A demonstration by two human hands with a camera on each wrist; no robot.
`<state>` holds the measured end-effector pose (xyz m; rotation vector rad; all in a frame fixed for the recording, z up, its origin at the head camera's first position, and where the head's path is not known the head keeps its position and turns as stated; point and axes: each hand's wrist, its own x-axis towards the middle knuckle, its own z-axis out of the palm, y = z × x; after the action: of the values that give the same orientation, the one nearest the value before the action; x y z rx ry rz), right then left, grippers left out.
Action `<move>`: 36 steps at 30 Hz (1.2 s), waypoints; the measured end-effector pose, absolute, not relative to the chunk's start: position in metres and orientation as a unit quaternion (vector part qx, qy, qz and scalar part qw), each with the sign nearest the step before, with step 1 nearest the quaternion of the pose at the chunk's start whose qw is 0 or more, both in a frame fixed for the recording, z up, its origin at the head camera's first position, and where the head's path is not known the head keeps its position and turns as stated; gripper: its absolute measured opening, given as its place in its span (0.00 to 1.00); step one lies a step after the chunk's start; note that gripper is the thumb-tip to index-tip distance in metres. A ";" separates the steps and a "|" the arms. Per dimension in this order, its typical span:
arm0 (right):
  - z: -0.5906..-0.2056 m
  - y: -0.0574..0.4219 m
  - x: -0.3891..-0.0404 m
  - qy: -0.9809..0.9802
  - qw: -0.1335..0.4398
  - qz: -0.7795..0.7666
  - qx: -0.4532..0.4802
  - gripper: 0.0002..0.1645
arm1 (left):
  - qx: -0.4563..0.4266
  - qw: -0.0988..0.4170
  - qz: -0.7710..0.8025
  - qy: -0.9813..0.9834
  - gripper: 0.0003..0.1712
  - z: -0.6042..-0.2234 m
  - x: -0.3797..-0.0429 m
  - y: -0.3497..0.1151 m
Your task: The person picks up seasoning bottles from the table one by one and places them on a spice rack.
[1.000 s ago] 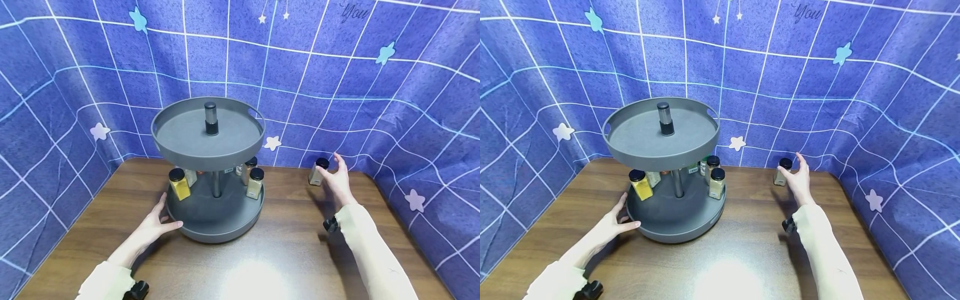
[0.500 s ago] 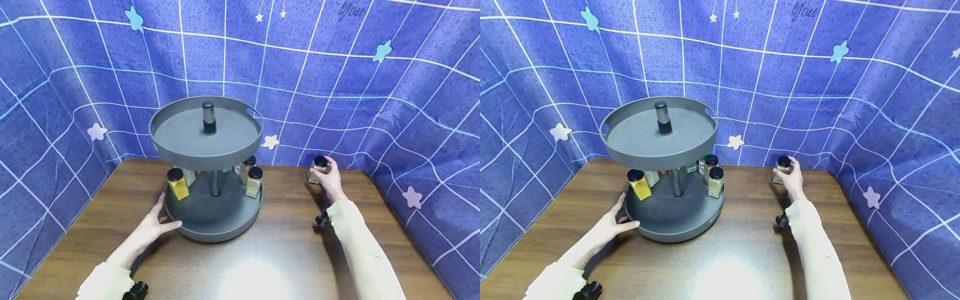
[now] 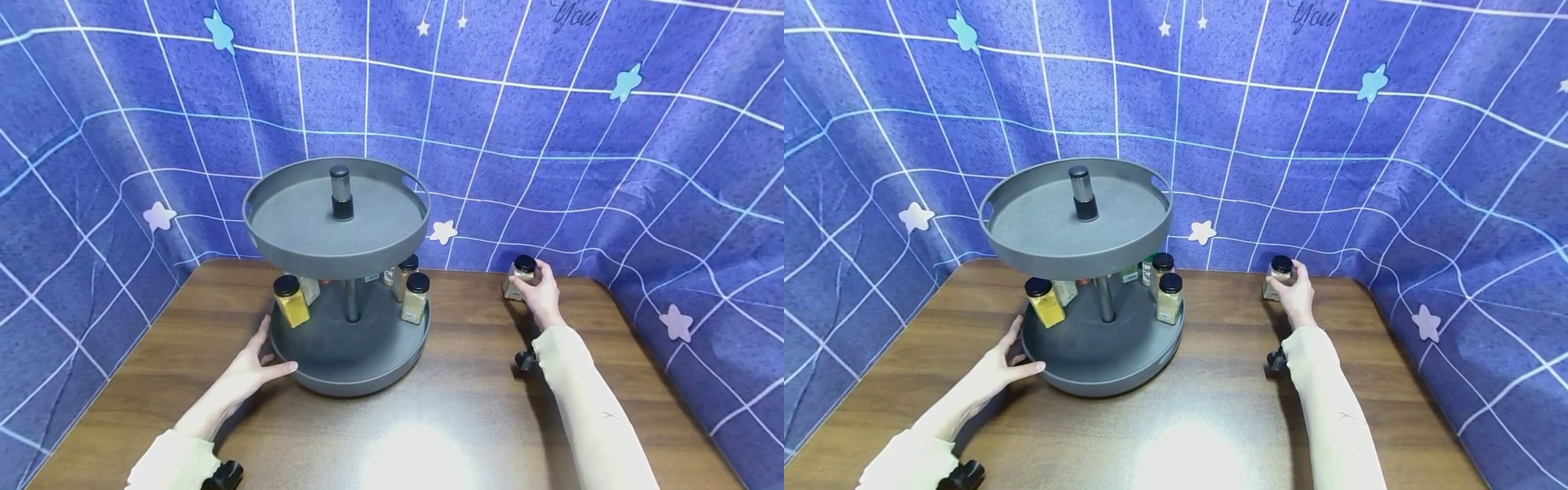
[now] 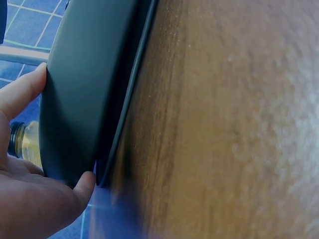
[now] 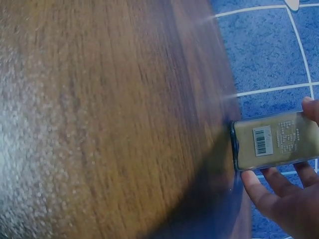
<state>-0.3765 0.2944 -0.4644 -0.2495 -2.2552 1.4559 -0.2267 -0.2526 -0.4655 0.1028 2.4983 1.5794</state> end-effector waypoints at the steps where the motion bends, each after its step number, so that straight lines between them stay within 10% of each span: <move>1: -0.464 0.294 -0.376 -0.813 0.222 0.530 -0.090 0.38 | 0.036 0.090 0.532 0.841 0.67 -0.466 -0.226 -0.253; 36: -0.419 0.274 -0.347 -0.857 0.138 0.496 -0.008 0.41 | 0.032 0.096 0.536 0.838 0.67 -0.467 -0.227 -0.255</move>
<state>-0.3473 0.2738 -0.4190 -0.0236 -2.4782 1.4352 -0.2275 -0.2546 -0.4667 0.0937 2.4825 1.5881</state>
